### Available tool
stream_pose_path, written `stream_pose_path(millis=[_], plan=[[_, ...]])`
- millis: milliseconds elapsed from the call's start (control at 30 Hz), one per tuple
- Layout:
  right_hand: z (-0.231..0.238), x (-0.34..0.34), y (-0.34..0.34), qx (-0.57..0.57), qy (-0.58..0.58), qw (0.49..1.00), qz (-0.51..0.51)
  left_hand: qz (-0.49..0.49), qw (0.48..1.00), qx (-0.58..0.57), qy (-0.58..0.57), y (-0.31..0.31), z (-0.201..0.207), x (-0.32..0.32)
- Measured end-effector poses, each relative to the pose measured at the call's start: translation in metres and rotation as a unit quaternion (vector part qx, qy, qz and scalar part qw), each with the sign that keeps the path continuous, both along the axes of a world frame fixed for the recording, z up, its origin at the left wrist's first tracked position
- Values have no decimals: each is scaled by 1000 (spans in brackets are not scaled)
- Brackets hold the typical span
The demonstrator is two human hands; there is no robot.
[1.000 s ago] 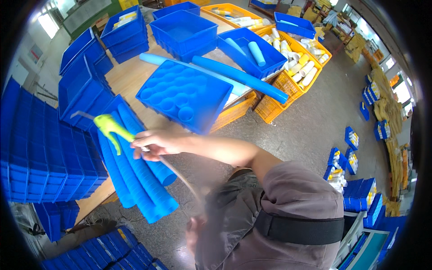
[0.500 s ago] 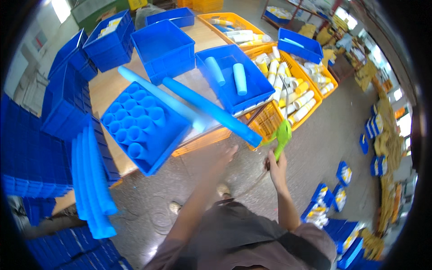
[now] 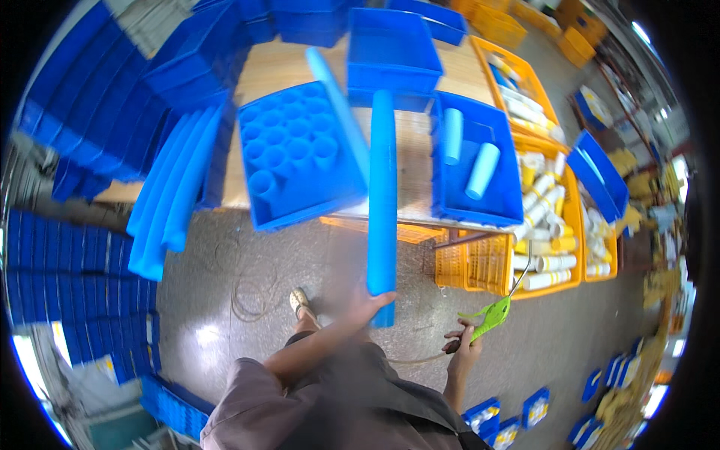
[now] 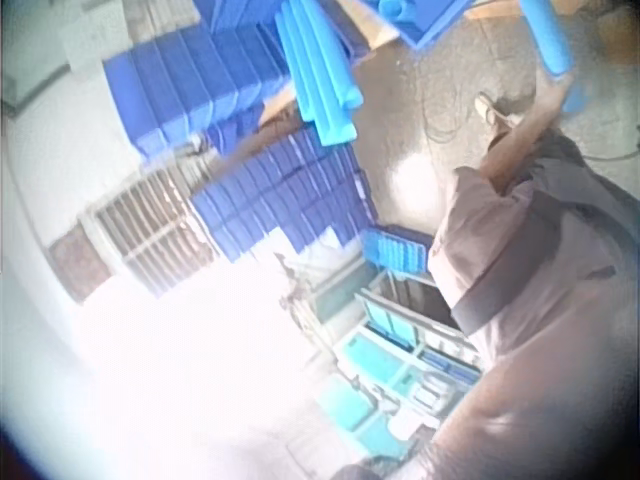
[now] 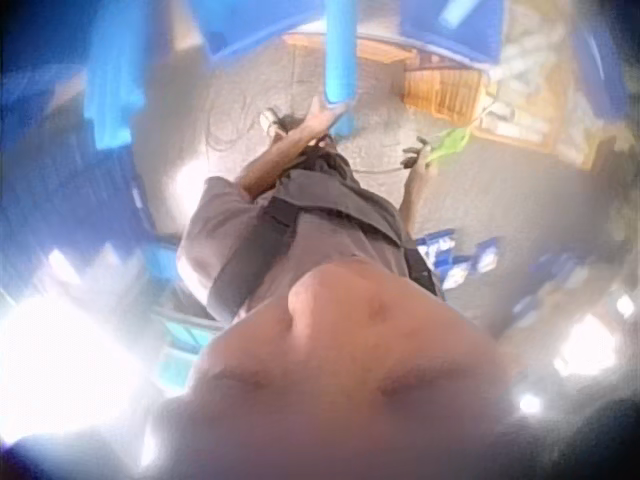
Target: The person cuts long blue foam tubes into short segments using a green utility knife and places the segments into blue plastic trays with circular cavities. The person repeatedly fills multiple trays and stacks them on a nearby machine.
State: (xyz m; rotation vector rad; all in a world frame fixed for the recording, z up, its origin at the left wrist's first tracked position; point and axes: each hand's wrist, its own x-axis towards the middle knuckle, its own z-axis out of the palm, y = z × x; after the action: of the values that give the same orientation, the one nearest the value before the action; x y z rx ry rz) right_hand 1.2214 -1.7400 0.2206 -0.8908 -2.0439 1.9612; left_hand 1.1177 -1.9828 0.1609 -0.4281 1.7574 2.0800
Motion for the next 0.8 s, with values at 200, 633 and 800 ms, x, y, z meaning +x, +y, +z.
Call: stream_pose_path(millis=[200, 633, 800], plan=[[17, -101, -50, -24, 108, 977, 183, 45, 996, -40, 62, -124, 66, 34], [89, -224, -300, -342, 79, 790, 504, 277, 843, 447, 111, -395, 159, -21], [89, -292, -403, -18, 106, 812, 574, 387, 832, 366, 152, -437, 168, 11]])
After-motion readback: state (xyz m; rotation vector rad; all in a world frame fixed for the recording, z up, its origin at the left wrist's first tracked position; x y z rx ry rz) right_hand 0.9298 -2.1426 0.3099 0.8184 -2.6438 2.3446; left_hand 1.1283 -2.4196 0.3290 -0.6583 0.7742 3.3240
